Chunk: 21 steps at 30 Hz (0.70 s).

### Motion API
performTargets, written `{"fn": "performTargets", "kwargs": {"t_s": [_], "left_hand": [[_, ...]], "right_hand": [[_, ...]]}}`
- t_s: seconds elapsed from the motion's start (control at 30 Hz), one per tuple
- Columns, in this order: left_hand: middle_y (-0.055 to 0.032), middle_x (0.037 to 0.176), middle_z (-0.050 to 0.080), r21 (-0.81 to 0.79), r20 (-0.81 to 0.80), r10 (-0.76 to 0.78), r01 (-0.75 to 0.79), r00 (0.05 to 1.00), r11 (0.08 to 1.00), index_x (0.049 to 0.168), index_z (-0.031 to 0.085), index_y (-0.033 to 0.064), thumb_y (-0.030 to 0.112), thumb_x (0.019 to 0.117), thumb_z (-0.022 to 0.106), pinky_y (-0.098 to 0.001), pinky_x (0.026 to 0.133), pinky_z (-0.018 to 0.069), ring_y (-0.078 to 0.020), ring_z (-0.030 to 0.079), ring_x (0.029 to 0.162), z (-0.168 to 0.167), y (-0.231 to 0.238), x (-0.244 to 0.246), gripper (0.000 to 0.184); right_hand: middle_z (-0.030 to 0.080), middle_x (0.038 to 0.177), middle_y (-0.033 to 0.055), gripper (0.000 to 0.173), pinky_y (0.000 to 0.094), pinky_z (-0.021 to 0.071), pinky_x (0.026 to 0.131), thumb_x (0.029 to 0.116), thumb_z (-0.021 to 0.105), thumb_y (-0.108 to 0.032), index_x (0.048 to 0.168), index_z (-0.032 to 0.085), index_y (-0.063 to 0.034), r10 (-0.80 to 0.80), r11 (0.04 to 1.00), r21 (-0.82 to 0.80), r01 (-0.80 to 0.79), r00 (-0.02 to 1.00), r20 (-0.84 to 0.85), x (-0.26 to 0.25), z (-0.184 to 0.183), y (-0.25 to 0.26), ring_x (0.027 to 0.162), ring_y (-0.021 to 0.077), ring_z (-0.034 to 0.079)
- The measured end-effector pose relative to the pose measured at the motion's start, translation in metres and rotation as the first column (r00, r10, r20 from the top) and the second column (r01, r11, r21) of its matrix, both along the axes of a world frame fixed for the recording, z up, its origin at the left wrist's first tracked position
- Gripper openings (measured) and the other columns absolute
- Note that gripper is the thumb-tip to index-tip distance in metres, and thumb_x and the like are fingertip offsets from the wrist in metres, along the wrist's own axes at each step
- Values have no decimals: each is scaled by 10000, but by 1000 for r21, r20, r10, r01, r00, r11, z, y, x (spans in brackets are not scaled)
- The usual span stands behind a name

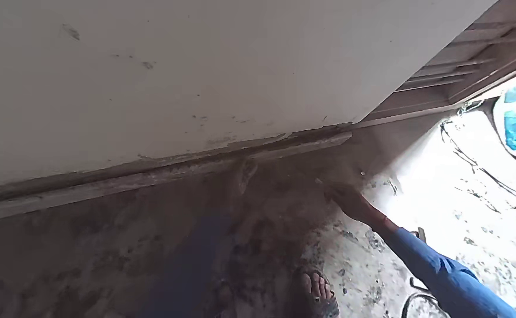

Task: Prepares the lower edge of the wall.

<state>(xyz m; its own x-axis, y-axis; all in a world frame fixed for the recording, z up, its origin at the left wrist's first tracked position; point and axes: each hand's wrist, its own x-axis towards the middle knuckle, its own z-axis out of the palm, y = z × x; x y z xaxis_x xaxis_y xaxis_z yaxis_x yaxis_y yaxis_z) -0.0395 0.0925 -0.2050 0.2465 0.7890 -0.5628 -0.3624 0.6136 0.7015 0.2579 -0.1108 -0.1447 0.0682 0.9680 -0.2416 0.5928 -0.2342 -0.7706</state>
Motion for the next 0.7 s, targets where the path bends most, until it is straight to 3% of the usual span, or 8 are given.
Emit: {"fn": "performTargets", "kwargs": {"t_s": [0.03, 0.1, 0.13, 0.2, 0.3, 0.37, 0.5, 0.7], "left_hand": [[-173, 1272, 655, 20, 8, 19, -19, 1000, 1000, 1393, 513, -23, 218, 1057, 571, -384, 935, 597, -262, 700, 1075, -2, -1, 3, 417], [-153, 1295, 648, 40, 34, 52, -53, 998, 998, 1434, 485, 2, 233, 1063, 561, -383, 958, 586, -245, 695, 1091, -14, -4, 7, 443], [-149, 1298, 643, 46, 25, 76, -78, 997, 996, 1446, 474, 13, 241, 1062, 563, -384, 946, 591, -240, 696, 1082, -19, -5, 10, 456], [-147, 1249, 655, 68, -33, 132, -130, 991, 989, 1412, 500, 10, 254, 1052, 584, -375, 888, 608, -226, 703, 1025, -22, -4, 19, 444], [-141, 1245, 658, 97, -94, 156, -147, 983, 984, 1391, 528, 6, 266, 1052, 584, -372, 903, 592, -223, 688, 1049, -19, -6, 25, 430], [-151, 1294, 637, 80, -96, 188, -181, 977, 980, 1408, 511, 9, 261, 1044, 599, -382, 922, 587, -242, 677, 1093, -14, -6, 28, 452], [-197, 1301, 621, 48, -99, 277, -274, 956, 961, 1399, 504, -21, 216, 1007, 660, -434, 901, 604, -298, 675, 1096, -16, -2, 32, 485], [-179, 1274, 653, 70, -142, 277, -269, 950, 961, 1382, 536, -5, 285, 1007, 665, -438, 905, 609, -280, 692, 1085, -11, -6, 35, 492]], "right_hand": [[711, 895, 76, 308, 392, 559, 725, 1042, 510, -257, 1048, 740, -52, 189, 981, -6, -195, 942, 277, 7, -1, 5, 788, 192, 673], [694, 1055, 165, 273, 554, 568, 769, 1018, 518, -221, 1225, 690, -168, 550, 814, -229, -533, 581, 600, 21, 0, 15, 947, 362, 698], [680, 1075, 186, 352, 576, 557, 748, 995, 566, -181, 1338, 626, -230, 653, 717, -329, -615, 427, 625, 29, -1, 22, 946, 402, 686], [667, 1105, 206, 503, 598, 543, 775, 968, 619, -142, 1449, 532, -259, 749, 620, -458, -637, 305, 588, 41, -4, 40, 971, 436, 672], [663, 1187, 246, 382, 644, 500, 907, 1055, 518, -169, 1434, 567, -180, 747, 661, -538, -523, 389, 540, 51, 1, 69, 1077, 470, 644], [639, 1205, 263, 463, 660, 512, 874, 1066, 472, -125, 1514, 467, -240, 742, 668, -571, -477, 370, 559, 52, 0, 86, 1066, 490, 644], [659, 1167, 249, 335, 647, 503, 896, 1057, 494, -134, 1377, 586, -99, 759, 650, -571, -501, 390, 522, 49, -3, 80, 1065, 474, 648], [651, 1185, 258, 374, 648, 509, 896, 1076, 445, -163, 1430, 552, -117, 734, 677, -550, -490, 391, 556, 46, -2, 85, 1071, 477, 648]]}}
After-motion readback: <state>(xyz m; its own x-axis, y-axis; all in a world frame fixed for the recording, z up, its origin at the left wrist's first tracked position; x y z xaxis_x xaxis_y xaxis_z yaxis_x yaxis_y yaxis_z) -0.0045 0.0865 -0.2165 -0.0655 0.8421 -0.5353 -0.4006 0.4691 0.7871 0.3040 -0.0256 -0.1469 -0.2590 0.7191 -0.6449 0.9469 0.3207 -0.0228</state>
